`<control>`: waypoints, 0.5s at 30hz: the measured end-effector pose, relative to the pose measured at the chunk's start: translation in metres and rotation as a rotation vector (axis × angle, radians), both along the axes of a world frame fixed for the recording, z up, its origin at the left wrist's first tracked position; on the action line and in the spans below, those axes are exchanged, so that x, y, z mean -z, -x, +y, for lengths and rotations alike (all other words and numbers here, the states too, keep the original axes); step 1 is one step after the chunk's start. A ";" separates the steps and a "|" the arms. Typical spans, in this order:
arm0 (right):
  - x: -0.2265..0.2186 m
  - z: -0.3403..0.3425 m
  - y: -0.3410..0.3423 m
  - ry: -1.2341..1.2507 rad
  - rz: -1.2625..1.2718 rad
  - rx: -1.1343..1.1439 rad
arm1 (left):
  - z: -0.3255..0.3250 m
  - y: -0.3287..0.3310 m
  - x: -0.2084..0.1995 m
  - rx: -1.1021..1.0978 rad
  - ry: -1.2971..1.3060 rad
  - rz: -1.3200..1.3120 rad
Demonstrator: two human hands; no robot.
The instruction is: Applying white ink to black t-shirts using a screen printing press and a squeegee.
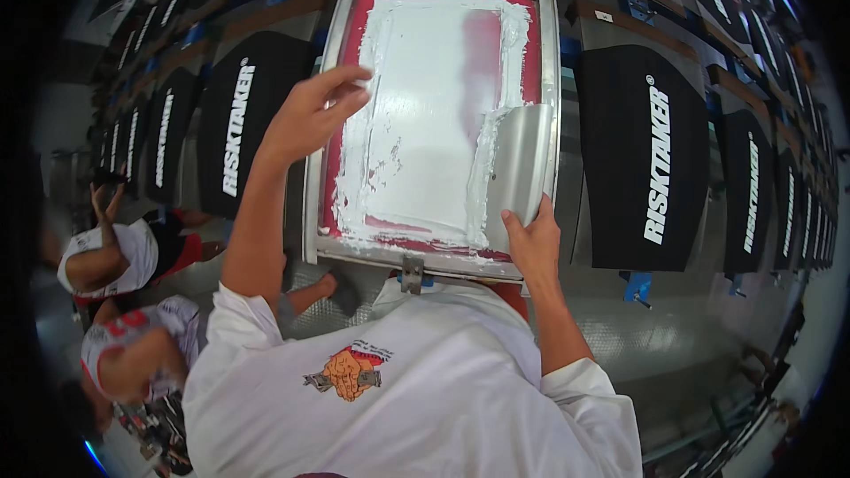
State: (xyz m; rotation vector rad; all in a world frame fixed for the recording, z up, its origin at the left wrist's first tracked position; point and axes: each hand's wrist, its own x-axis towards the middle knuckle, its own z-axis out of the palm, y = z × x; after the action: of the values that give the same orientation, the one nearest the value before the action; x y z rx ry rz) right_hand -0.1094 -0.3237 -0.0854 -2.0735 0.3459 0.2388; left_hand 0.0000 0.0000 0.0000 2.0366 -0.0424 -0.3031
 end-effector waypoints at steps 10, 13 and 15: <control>-0.088 0.074 -0.120 0.481 -0.258 -0.568 | -0.022 -0.117 -0.025 0.745 -0.758 -0.785; -0.096 0.086 -0.186 0.675 -0.269 -0.677 | 0.006 -0.155 -0.013 0.702 -0.812 -0.446; -0.086 0.093 -0.235 0.796 -0.369 -0.676 | 0.026 -0.171 -0.001 0.603 -0.804 -0.480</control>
State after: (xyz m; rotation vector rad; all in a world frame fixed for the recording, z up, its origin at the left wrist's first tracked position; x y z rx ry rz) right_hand 0.1257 -0.2309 0.0005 -2.9014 -0.6002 0.1128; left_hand 0.1715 0.0257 0.0012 2.8214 -0.9808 -0.2044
